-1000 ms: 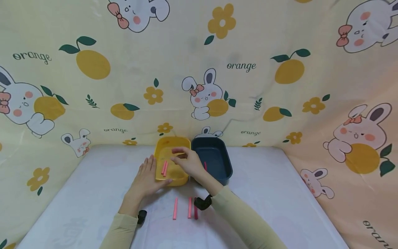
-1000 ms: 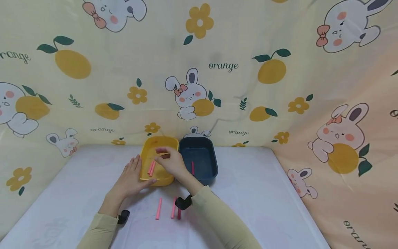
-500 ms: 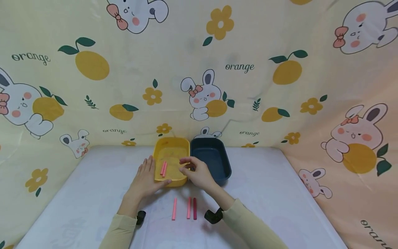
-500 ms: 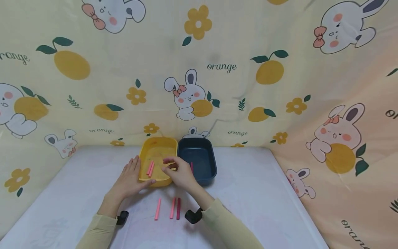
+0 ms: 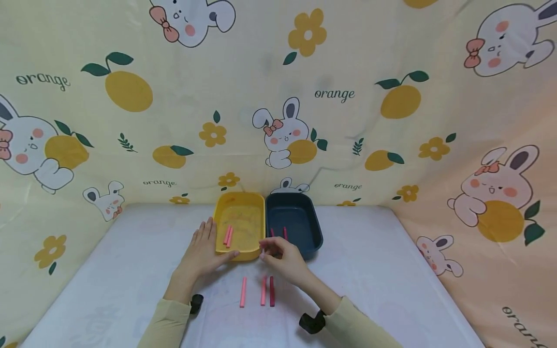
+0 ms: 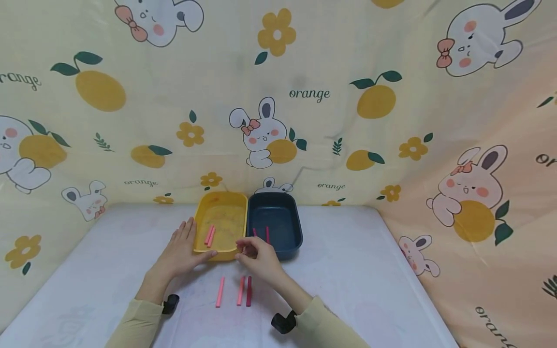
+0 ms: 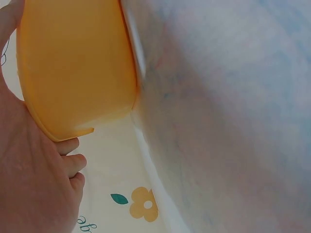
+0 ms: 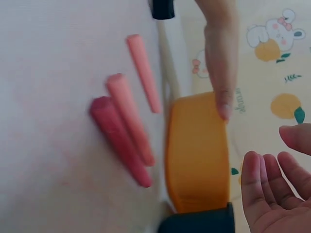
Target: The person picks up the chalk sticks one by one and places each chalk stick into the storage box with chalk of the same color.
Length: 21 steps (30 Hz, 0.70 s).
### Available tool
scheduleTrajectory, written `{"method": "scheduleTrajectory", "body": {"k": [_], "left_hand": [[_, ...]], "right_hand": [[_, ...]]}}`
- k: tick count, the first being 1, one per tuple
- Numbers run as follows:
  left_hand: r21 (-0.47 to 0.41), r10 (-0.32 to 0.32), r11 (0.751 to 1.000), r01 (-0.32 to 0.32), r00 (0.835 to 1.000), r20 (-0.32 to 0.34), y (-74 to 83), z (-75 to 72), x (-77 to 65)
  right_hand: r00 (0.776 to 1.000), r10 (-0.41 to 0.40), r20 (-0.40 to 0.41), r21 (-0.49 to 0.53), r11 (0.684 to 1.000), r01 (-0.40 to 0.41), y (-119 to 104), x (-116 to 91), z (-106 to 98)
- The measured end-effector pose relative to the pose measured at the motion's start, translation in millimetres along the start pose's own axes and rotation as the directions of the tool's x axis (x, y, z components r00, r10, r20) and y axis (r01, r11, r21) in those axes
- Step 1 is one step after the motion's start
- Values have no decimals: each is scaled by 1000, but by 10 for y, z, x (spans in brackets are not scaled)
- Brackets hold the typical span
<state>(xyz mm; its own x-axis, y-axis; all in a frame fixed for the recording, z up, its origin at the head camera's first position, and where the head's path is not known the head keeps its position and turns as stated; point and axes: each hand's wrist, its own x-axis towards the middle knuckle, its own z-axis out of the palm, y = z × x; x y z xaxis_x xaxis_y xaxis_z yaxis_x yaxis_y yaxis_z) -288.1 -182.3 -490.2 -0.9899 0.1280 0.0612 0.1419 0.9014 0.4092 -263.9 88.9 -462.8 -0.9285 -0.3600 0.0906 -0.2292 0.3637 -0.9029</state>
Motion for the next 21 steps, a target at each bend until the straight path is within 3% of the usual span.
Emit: {"method": "scheduleTrajectory", "body": {"k": [10,21], "left_hand": [[6,-9,1000,9,1000,2,-4,13,8],[-6,-10,1000,10,1000,12,-7,9,6]], "right_hand": [[996,-47,72,-74,996,52,166,-240,-26],[977,48,207,-150,989,-17,317,-346,-38]]}}
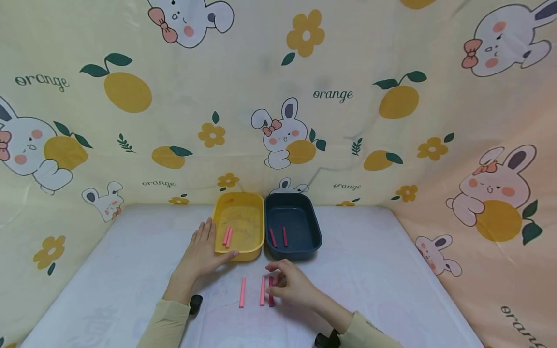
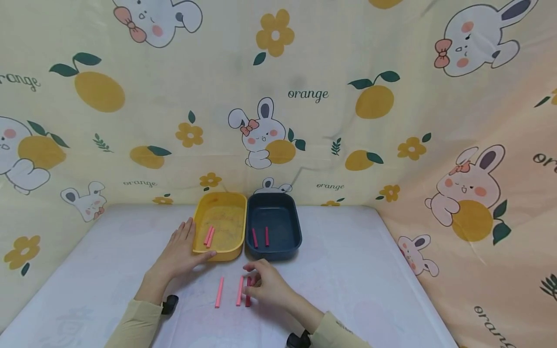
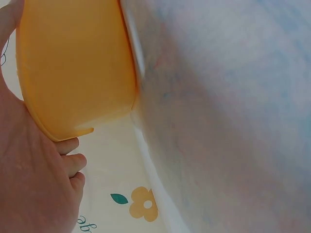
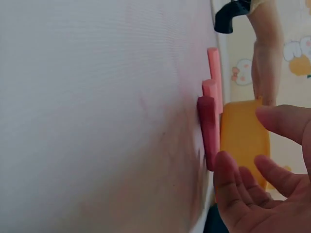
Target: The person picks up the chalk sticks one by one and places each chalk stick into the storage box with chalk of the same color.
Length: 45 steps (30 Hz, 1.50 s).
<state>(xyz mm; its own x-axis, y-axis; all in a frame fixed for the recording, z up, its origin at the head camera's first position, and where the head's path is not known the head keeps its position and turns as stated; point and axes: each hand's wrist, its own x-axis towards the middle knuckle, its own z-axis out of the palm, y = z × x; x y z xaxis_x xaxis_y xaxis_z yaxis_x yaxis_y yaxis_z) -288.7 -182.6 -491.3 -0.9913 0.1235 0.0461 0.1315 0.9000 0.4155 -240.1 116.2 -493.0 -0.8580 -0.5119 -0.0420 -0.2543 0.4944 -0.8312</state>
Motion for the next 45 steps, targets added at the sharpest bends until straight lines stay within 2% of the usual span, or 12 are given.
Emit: {"method": "scheduleTrajectory", "body": {"k": [10,26,45], "left_hand": [[-5,13,1000,-13,1000,-4,-4,-9,-10],[-8,11,1000,-11,1000,-1,-16,4,7],[2,1,1000,-1,1000,6,-25,13,5]], "right_hand": [[999,14,51,-52,999,-12,10,-57,20],[998,-12,65,-128,992,20,61,-35,45],[1000,-3,14,-75,997,4,10,-68,69]]}}
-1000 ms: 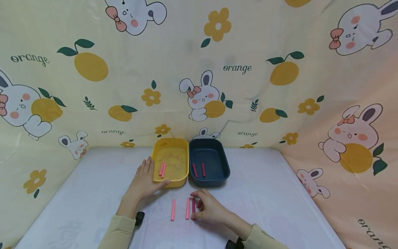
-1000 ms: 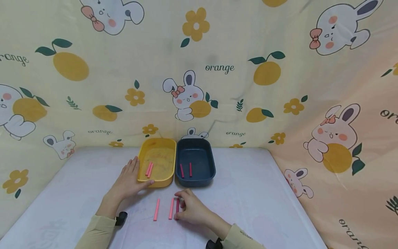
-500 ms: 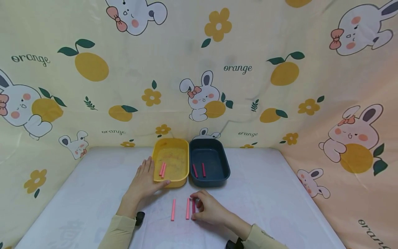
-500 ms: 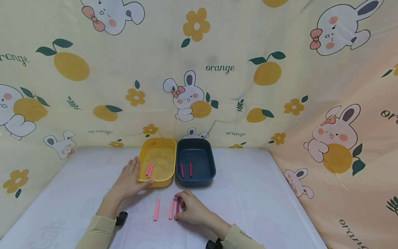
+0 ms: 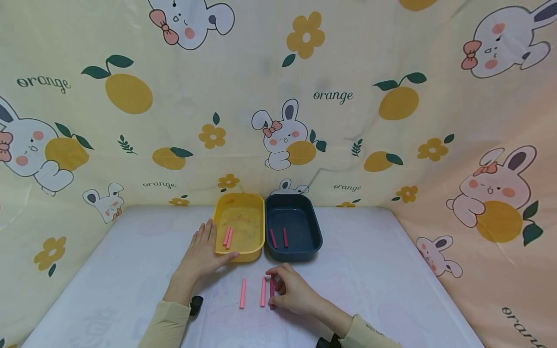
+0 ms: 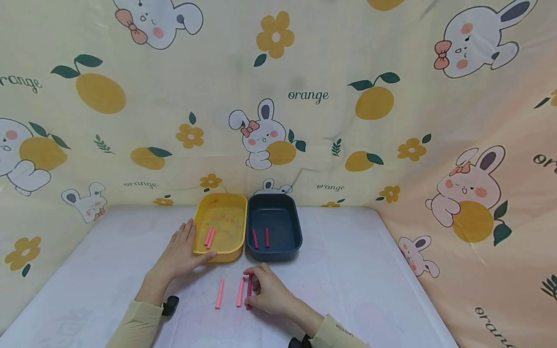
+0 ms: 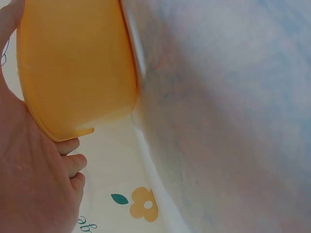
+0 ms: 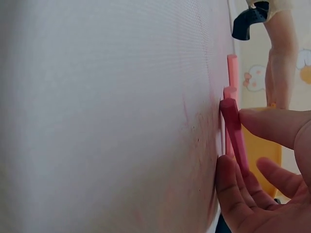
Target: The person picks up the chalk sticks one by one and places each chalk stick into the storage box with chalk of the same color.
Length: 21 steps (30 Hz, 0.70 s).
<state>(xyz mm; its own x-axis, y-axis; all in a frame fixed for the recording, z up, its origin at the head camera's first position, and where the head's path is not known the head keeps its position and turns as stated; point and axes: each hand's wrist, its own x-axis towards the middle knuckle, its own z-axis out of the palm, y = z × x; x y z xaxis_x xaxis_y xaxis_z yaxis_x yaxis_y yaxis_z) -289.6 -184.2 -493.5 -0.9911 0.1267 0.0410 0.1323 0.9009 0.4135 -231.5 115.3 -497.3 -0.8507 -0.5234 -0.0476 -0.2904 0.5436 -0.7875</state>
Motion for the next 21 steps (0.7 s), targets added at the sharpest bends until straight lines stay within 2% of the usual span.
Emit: {"method": "scheduleTrajectory", "body": {"k": [12,21], "left_hand": [[0,-9,1000,9,1000,6,23,-10,-6],[-4,6,1000,-6,1000,-6,33,-31,-18]], "right_hand": [[997,-53,-49,83,995,57,6,7,33],[996,-56,-63,123,990,64,-1,3,49]]}}
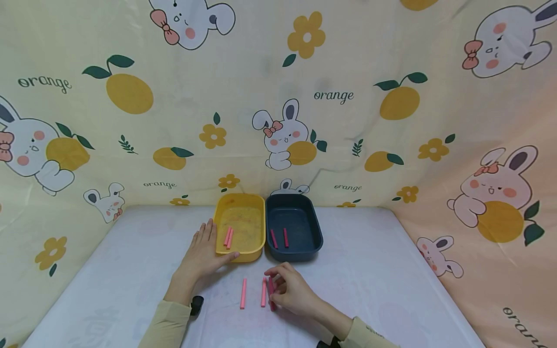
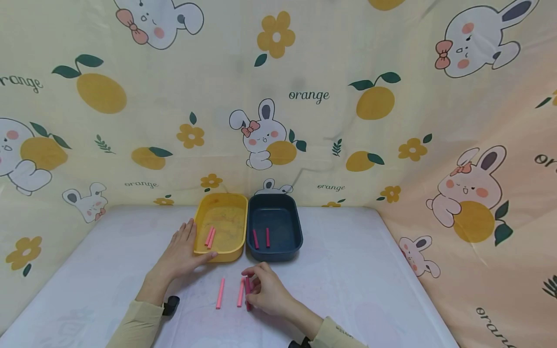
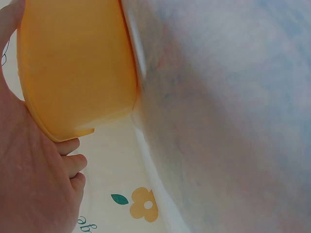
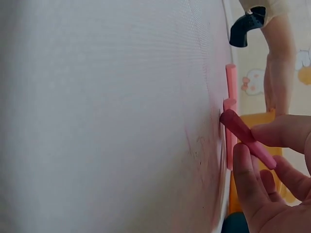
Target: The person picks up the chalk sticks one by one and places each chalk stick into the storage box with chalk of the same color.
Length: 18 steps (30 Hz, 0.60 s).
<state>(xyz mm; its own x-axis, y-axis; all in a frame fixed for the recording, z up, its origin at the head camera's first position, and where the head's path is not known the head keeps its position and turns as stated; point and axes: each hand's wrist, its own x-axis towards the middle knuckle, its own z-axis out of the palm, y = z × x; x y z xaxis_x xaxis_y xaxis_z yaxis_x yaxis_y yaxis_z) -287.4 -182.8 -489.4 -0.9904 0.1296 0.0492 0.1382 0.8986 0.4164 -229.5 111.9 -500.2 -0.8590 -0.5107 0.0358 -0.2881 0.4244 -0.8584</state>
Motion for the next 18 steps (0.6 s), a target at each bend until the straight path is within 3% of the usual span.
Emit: {"method": "scheduleTrajectory", "body": {"k": [18], "left_hand": [[11,-17,1000,17,1000,1,19,2,5]], "right_hand": [[999,48,-18,52,998,-47,-12,-48,-3]]}}
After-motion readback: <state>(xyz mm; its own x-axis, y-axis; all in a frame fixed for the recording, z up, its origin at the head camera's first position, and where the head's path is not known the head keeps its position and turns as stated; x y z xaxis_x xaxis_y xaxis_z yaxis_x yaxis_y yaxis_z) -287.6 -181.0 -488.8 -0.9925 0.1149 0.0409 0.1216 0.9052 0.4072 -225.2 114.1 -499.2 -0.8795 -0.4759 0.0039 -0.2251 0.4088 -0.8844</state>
